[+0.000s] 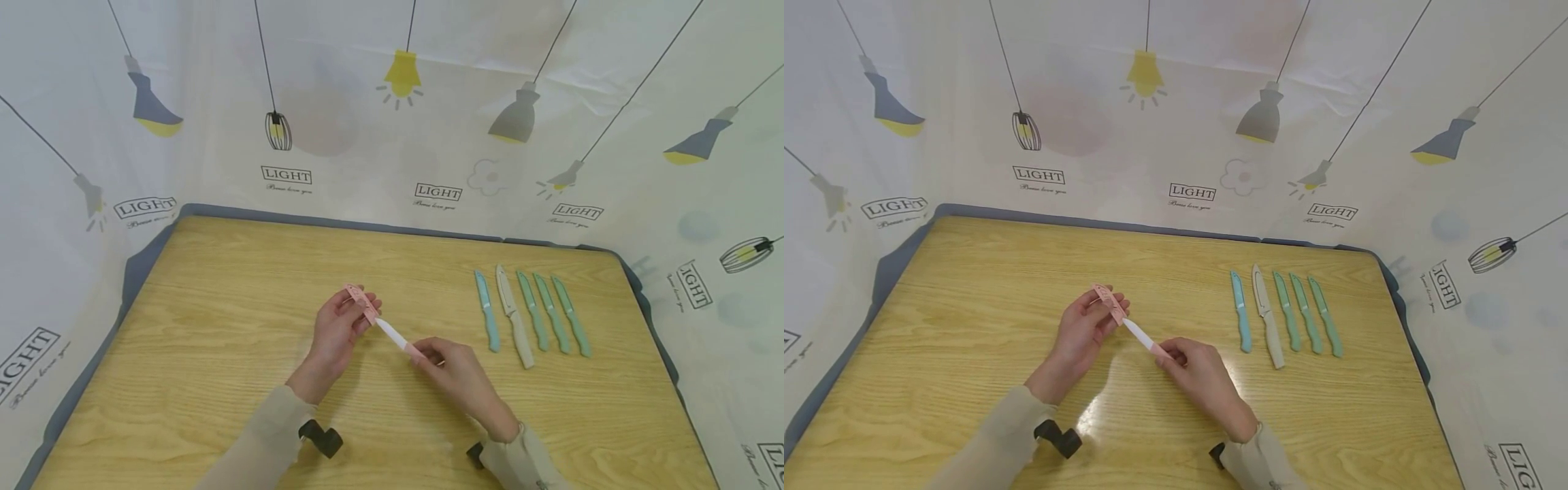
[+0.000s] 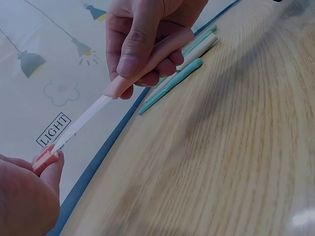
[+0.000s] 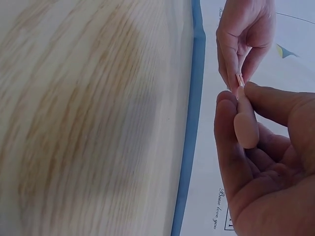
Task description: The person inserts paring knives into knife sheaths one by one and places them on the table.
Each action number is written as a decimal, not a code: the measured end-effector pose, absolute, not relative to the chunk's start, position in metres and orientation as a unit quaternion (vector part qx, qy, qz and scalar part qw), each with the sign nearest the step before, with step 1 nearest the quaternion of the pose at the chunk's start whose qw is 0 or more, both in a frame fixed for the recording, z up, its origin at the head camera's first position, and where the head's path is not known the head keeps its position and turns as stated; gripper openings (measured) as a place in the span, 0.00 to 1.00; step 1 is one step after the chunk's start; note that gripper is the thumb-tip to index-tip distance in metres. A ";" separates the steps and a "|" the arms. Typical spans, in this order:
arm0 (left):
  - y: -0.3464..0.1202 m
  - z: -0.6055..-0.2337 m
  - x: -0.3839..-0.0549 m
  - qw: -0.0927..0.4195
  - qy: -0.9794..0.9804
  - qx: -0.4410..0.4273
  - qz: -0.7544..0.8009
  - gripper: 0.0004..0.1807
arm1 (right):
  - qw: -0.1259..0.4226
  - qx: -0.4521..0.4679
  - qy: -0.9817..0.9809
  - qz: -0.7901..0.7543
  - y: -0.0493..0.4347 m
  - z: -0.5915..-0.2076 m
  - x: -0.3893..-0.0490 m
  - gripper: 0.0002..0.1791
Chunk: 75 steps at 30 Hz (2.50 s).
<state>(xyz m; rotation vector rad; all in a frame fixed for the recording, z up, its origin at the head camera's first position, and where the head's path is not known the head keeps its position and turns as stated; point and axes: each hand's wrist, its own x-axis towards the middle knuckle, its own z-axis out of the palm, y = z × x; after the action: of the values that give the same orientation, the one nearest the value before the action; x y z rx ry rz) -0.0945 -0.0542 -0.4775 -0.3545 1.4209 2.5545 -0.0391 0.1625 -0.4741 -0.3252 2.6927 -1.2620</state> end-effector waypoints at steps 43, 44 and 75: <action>-0.040 -0.480 -0.089 0.096 0.469 -0.089 0.874 0.22 | 0.049 -0.100 0.910 -0.400 0.153 -0.471 -0.037 0.07; -0.040 -0.480 -0.088 0.098 0.467 -0.090 0.874 0.22 | 0.049 -0.100 0.910 -0.400 0.153 -0.471 -0.037 0.07; -0.028 -0.482 -0.082 0.109 0.471 -0.078 0.872 0.21 | 0.052 -0.074 0.913 -0.398 0.145 -0.467 -0.043 0.07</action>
<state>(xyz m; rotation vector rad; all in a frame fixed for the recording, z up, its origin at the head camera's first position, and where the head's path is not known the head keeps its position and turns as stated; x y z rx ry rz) -0.0822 -0.0281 -0.4818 -0.2304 1.3864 2.5635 -0.0433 0.1451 -0.4666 -0.2238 2.7774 -1.2119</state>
